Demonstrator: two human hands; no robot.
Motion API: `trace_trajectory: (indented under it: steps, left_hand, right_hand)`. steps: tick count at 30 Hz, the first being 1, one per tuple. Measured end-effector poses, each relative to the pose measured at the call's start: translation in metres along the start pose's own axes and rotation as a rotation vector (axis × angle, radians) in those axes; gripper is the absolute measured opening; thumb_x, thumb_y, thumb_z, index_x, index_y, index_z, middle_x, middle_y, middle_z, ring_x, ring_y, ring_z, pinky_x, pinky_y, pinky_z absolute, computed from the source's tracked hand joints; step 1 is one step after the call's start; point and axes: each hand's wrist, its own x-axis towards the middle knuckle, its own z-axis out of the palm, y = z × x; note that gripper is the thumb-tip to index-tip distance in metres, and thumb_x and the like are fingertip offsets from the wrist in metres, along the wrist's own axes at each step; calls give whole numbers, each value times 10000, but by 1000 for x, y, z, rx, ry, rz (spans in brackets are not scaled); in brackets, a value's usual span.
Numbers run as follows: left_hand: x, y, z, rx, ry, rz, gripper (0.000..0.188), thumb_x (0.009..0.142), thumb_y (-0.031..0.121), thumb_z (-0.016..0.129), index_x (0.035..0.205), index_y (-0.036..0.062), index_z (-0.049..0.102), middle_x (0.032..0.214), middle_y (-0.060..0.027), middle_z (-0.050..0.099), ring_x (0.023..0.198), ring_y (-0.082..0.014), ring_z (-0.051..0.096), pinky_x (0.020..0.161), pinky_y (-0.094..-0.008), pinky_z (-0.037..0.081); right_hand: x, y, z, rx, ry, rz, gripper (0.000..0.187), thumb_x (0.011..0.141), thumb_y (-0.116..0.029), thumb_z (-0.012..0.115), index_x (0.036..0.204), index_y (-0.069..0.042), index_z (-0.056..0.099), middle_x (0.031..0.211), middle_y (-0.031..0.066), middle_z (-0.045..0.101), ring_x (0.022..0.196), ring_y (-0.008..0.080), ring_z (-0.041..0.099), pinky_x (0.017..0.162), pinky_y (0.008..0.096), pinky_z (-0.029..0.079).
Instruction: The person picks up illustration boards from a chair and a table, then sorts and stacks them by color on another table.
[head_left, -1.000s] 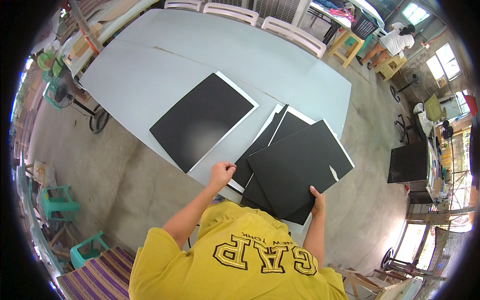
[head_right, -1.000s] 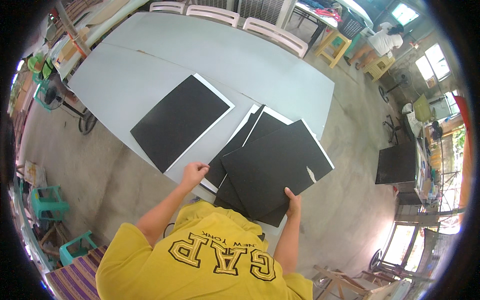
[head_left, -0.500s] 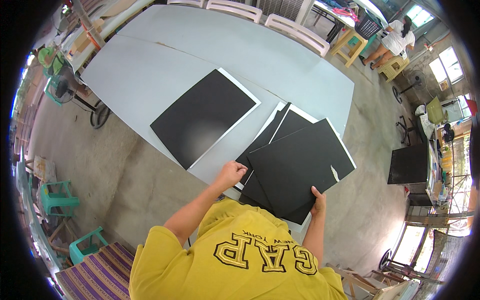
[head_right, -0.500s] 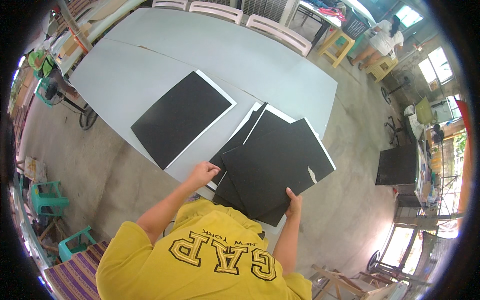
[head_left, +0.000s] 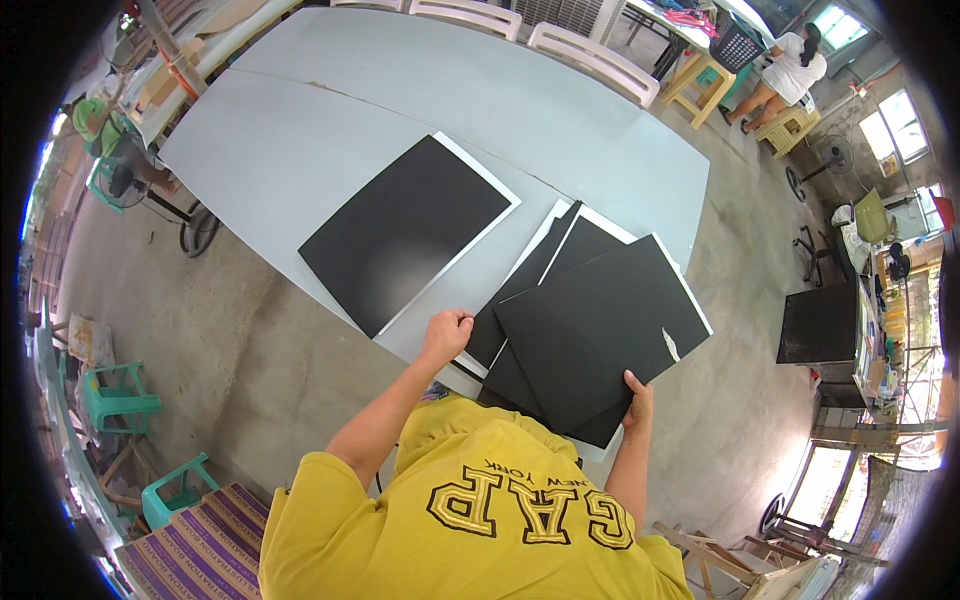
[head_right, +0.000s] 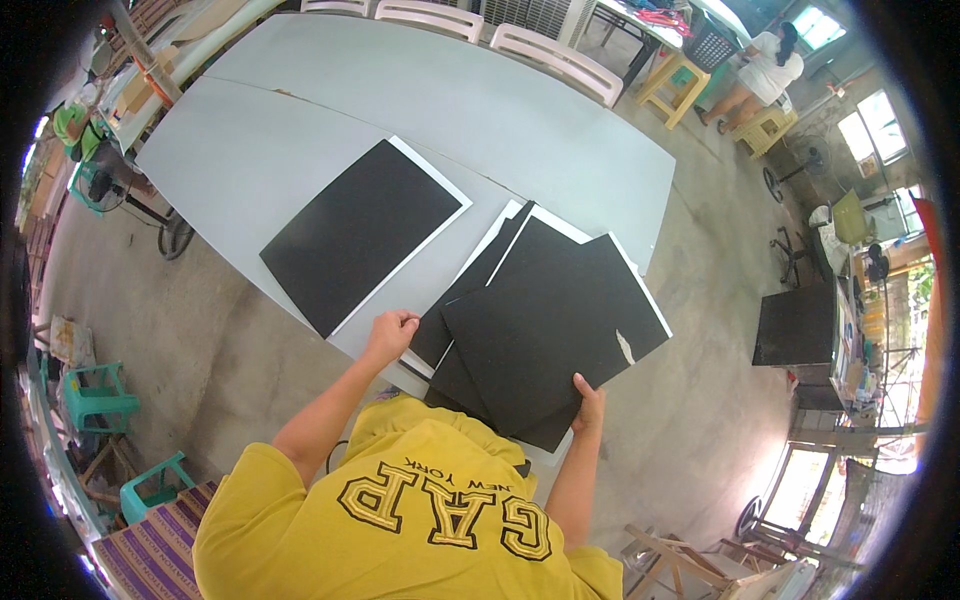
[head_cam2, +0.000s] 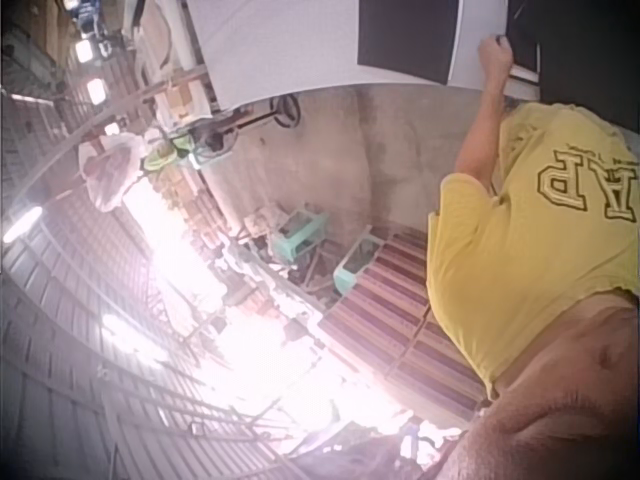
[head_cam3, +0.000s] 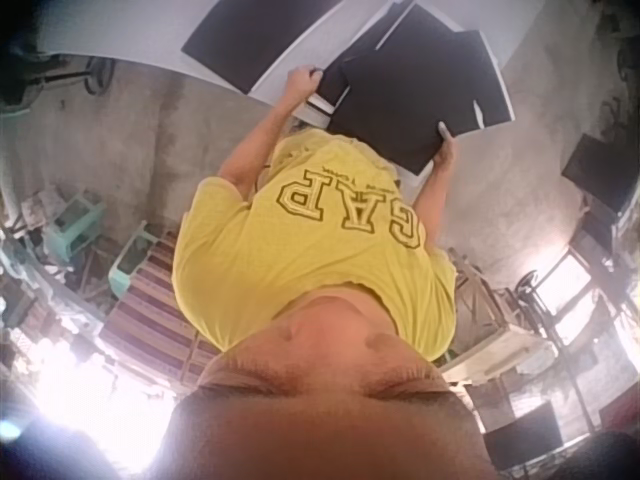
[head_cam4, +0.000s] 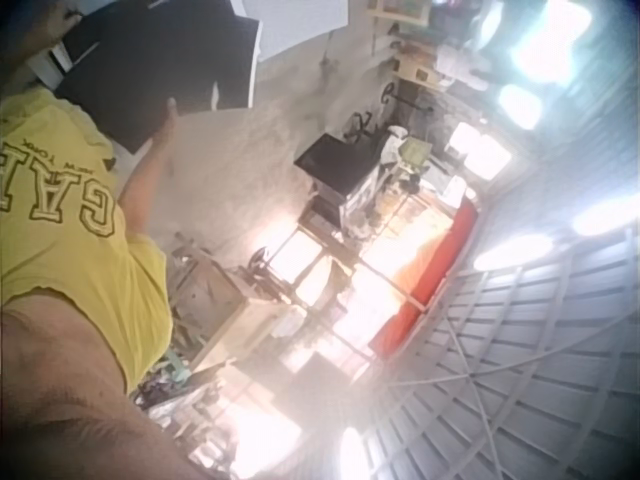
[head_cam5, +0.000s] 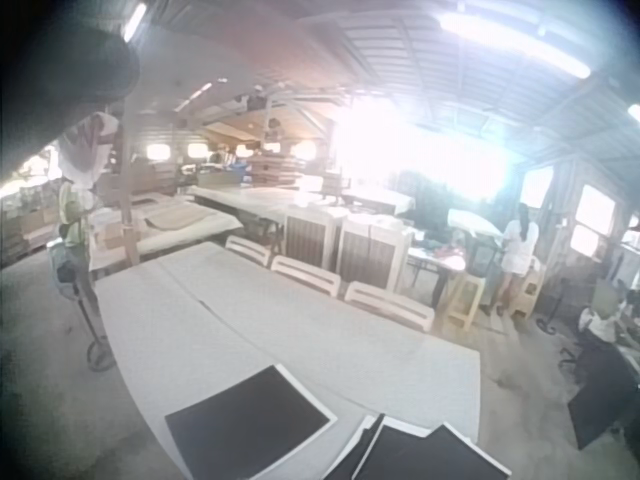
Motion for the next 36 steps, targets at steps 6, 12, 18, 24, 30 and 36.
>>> trace_trajectory:
  steps: [6,12,18,24,30,36]
  left_hand:
    - [-25,44,-15,-232,-143,-80,258,711,133,601,940,19,573,878,-127,596,779,-224,590,684,-311,474]
    - [-73,154,-42,-578,-473,187,304,725,28,590,1011,8,491,906,-70,554,843,-127,548,773,-268,456]
    - [-125,256,-20,-682,-885,656,326,747,44,559,1051,24,444,895,-103,510,798,-205,554,700,-297,485]
    - [-168,275,5,-735,-916,860,392,697,28,568,1043,-7,387,908,-171,441,839,-336,478,712,-376,416]
    - [-174,278,19,-730,-893,980,372,752,51,561,1077,-19,396,930,-154,458,811,-288,509,716,-333,429]
    - [-186,275,28,-686,-909,1039,376,736,39,555,1071,-23,397,928,-167,453,895,-310,481,738,-346,426]
  right_hand:
    - [4,5,-5,73,3,85,494,730,-139,610,1160,21,430,1065,157,539,944,301,545,845,402,439]
    - [-3,-4,-12,244,-60,143,539,773,-281,587,1190,13,412,1106,165,523,1010,320,512,894,431,400]
    - [-16,-20,-7,585,-361,11,553,782,-310,583,1196,13,407,1121,164,516,1025,323,503,896,434,399]
    - [0,-23,8,1027,-686,-72,553,780,-306,586,1195,13,407,1128,164,512,1033,321,498,899,433,398]
    - [10,-25,8,1161,-770,-104,554,778,-303,590,1195,14,408,1135,163,507,1040,319,493,902,432,397]
    - [12,-22,-1,1140,-709,-107,554,777,-299,593,1194,14,408,1143,162,503,1048,317,488,905,431,396]
